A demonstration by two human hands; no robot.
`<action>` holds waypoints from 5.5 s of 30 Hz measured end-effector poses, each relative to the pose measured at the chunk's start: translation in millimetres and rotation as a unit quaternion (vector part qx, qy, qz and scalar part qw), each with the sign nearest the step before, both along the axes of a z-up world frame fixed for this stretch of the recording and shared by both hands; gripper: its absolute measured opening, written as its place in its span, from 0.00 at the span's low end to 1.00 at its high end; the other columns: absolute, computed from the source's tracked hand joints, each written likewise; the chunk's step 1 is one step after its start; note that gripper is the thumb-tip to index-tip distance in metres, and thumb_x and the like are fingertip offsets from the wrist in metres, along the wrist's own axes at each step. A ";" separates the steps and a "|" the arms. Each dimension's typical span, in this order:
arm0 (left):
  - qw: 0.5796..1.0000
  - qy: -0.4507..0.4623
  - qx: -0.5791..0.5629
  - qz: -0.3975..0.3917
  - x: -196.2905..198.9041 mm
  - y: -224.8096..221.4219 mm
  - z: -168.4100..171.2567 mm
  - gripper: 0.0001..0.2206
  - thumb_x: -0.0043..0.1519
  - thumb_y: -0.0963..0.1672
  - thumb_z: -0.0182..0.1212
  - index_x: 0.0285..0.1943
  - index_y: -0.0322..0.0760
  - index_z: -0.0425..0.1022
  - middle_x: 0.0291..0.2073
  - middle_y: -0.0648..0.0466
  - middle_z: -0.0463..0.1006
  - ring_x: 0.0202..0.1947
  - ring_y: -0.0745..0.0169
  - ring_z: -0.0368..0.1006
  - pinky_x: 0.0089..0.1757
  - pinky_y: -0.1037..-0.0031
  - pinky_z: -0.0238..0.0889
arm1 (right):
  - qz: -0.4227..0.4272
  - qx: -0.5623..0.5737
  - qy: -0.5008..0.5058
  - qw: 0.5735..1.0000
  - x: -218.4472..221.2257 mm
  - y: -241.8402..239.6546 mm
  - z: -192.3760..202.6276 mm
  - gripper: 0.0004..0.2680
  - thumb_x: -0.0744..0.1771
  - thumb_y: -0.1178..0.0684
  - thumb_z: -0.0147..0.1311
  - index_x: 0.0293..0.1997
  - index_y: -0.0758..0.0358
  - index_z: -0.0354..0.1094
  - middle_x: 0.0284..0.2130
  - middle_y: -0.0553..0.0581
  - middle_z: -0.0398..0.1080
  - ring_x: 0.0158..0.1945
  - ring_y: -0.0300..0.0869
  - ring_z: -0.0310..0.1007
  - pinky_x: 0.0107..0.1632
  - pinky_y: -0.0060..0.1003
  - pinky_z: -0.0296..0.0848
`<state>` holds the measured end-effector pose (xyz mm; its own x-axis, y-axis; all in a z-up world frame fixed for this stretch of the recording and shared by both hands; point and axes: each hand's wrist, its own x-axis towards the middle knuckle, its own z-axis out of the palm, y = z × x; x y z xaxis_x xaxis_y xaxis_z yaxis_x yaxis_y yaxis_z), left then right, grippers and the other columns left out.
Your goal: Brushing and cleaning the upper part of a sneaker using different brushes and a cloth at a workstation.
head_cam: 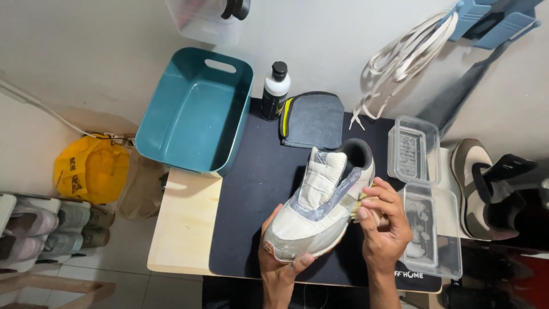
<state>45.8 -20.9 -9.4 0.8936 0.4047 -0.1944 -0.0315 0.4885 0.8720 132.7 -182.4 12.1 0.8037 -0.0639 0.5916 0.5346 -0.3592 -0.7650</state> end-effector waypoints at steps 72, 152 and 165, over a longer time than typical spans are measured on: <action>0.944 -0.069 -0.318 -0.061 48.4 -4.4 8.4 0.46 0.41 0.38 0.68 0.75 0.37 0.57 0.65 0.39 0.71 0.64 0.37 0.67 0.61 0.48 0.64 | -0.148 0.059 -0.118 0.980 7.5 21.1 18.0 0.06 0.67 0.58 0.61 0.43 0.60 0.65 0.43 0.61 0.69 0.58 0.52 0.70 0.75 0.51 0.66; 0.978 0.018 -0.196 0.074 44.3 -43.5 -62.3 0.39 0.37 0.35 0.76 0.64 0.28 0.70 0.60 0.40 0.76 0.58 0.44 0.74 0.61 0.55 0.67 | 0.104 -0.152 -0.046 0.982 -21.2 74.9 49.5 0.08 0.63 0.53 0.66 0.43 0.58 0.76 0.43 0.55 0.72 0.58 0.54 0.68 0.66 0.55 0.65; 0.964 0.059 -0.240 0.095 32.9 -51.7 -119.4 0.21 0.52 0.31 0.64 0.57 0.14 0.72 0.52 0.28 0.80 0.44 0.38 0.79 0.45 0.55 0.79 | 0.024 -0.122 -0.081 0.989 -12.7 57.7 28.9 0.09 0.61 0.55 0.67 0.40 0.58 0.73 0.42 0.56 0.71 0.59 0.53 0.67 0.69 0.57 0.64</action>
<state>78.7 -72.6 -128.8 0.7726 0.3963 -0.4961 -0.0738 0.8321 0.5497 120.0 -124.8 41.0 0.6958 0.1326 0.7059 0.6640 -0.4936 -0.5617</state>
